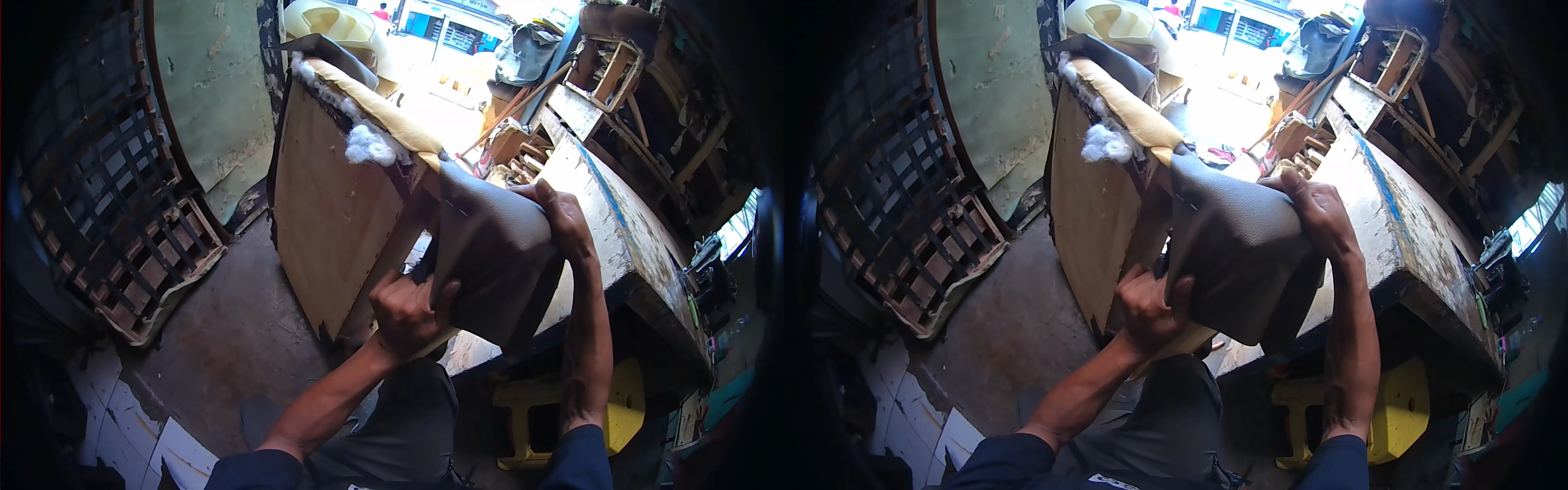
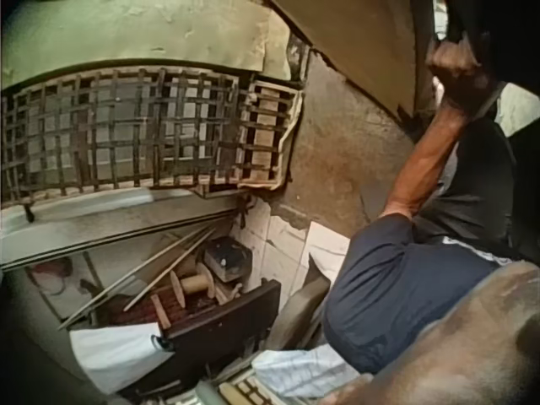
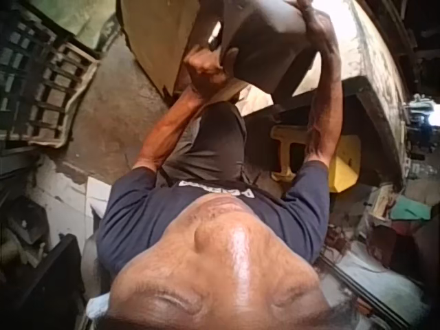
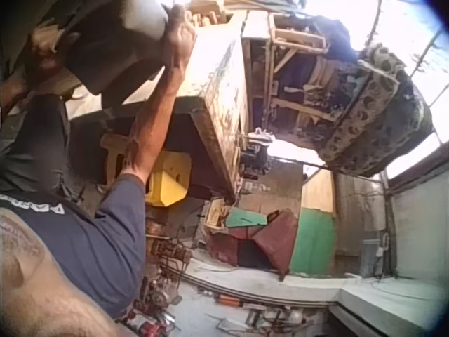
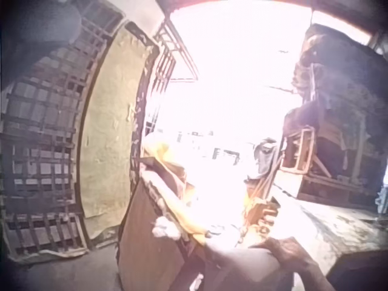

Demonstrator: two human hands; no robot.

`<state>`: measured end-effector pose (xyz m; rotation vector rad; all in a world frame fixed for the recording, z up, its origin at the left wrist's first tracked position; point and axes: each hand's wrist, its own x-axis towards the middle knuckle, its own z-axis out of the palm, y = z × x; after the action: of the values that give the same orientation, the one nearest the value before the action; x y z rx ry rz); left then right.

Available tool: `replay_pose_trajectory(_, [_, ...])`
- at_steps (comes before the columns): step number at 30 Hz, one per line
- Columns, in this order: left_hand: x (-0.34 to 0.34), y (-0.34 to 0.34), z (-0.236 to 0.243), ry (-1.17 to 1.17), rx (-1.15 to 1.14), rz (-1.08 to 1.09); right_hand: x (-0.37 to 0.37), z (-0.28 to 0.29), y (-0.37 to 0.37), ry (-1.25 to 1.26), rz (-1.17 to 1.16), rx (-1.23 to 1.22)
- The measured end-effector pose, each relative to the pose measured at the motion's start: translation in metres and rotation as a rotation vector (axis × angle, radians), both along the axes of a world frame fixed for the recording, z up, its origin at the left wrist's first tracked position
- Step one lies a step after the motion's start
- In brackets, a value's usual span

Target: The person trims leather upholstery on a chair frame using scissors, stretches the cover over the foam cushion by hand, and fastens it to the frame using a pneumatic staple gun.

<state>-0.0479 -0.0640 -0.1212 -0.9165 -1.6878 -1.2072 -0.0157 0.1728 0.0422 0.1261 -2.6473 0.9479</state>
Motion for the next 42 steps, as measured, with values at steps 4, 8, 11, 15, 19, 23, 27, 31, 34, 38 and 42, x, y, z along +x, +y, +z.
replay_pose_trajectory(4, [-0.004,0.005,-0.012,0.005,0.056,-0.039,0.004,0.017,-0.055,-0.022,0.157,0.214])
replay_pose_trajectory(8, [-0.007,0.000,-0.008,-0.048,0.123,-0.117,0.016,0.018,-0.094,0.324,0.199,0.620])
replay_pose_trajectory(11, [-0.007,-0.029,0.013,-0.285,-0.066,-0.460,0.017,0.017,-0.082,0.261,0.235,0.361])
replay_pose_trajectory(15, [-0.006,-0.047,0.042,-0.182,-0.306,-0.344,0.006,0.009,-0.068,0.268,0.264,0.268])
replay_pose_trajectory(19, [0.016,-0.046,0.042,-0.327,-0.335,-0.206,0.007,0.005,-0.068,0.295,0.263,0.286])
replay_pose_trajectory(23, [0.036,-0.029,0.029,-0.584,-0.254,-0.273,0.007,0.007,-0.068,0.319,0.265,0.317])
replay_pose_trajectory(27, [0.040,-0.019,0.024,-0.508,-0.130,-0.196,0.007,0.005,-0.070,0.397,0.293,0.347])
replay_pose_trajectory(31, [0.032,-0.012,0.003,-0.437,-0.056,-0.222,0.010,0.013,-0.074,0.420,0.370,0.569])
replay_pose_trajectory(34, [0.038,-0.009,0.005,-0.468,-0.019,-0.208,0.016,0.012,-0.076,0.398,0.358,0.560])
replay_pose_trajectory(38, [0.041,-0.012,0.025,-0.727,0.004,-0.223,0.018,0.010,-0.080,0.334,0.322,0.503])
replay_pose_trajectory(42, [0.032,-0.017,0.034,-0.887,-0.082,-0.314,0.024,0.012,-0.095,0.303,0.243,0.463])
